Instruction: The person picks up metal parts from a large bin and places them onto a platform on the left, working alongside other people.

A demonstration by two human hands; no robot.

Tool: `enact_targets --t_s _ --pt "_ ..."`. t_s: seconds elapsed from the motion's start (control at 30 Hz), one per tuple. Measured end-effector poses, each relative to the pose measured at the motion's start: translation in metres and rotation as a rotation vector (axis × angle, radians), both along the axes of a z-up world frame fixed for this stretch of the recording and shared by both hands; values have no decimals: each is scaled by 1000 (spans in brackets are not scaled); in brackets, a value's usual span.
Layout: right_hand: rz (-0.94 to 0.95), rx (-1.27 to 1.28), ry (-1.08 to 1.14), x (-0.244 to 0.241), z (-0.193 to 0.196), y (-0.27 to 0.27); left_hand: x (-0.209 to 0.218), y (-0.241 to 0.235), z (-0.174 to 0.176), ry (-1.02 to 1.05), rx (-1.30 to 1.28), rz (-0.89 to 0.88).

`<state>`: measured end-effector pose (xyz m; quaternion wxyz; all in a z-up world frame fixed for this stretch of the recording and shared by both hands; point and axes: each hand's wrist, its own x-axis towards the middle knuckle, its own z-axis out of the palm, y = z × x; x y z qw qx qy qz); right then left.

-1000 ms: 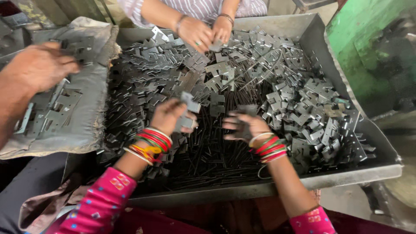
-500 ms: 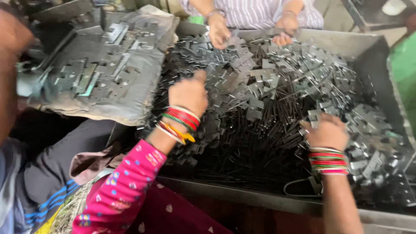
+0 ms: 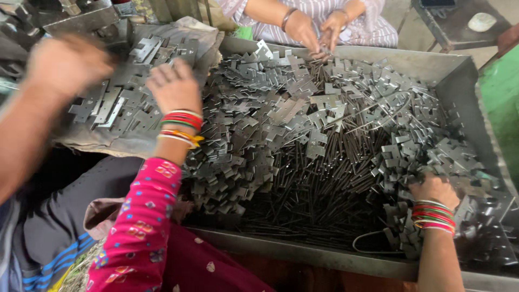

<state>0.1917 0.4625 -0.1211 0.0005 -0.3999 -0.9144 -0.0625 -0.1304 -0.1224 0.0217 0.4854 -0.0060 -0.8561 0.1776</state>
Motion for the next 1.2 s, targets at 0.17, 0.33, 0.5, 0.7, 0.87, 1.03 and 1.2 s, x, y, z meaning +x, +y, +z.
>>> enact_targets --t_s 0.17,0.33,0.5,0.7,0.87,1.03,1.2 --pt "158 -322 153 -8 14 -5 72 103 3 -526 178 -546" --pt "356 -751 587 -2 57 -24 118 182 -55 -1109 128 -771" --pt "547 -1562 1194 4 114 -53 139 236 -138 -820 -95 -925" --pt "51 -1807 1694 2 122 -70 120 278 -187 -537 -185 -804" --pt "-151 -1683 1151 -30 83 -111 108 271 -185 -645 -283 -955" --pt "122 -860 456 -88 20 -158 102 238 -119 -681 47 -930" --pt "326 -230 263 -114 -12 -202 91 204 -81 -940 773 -988"
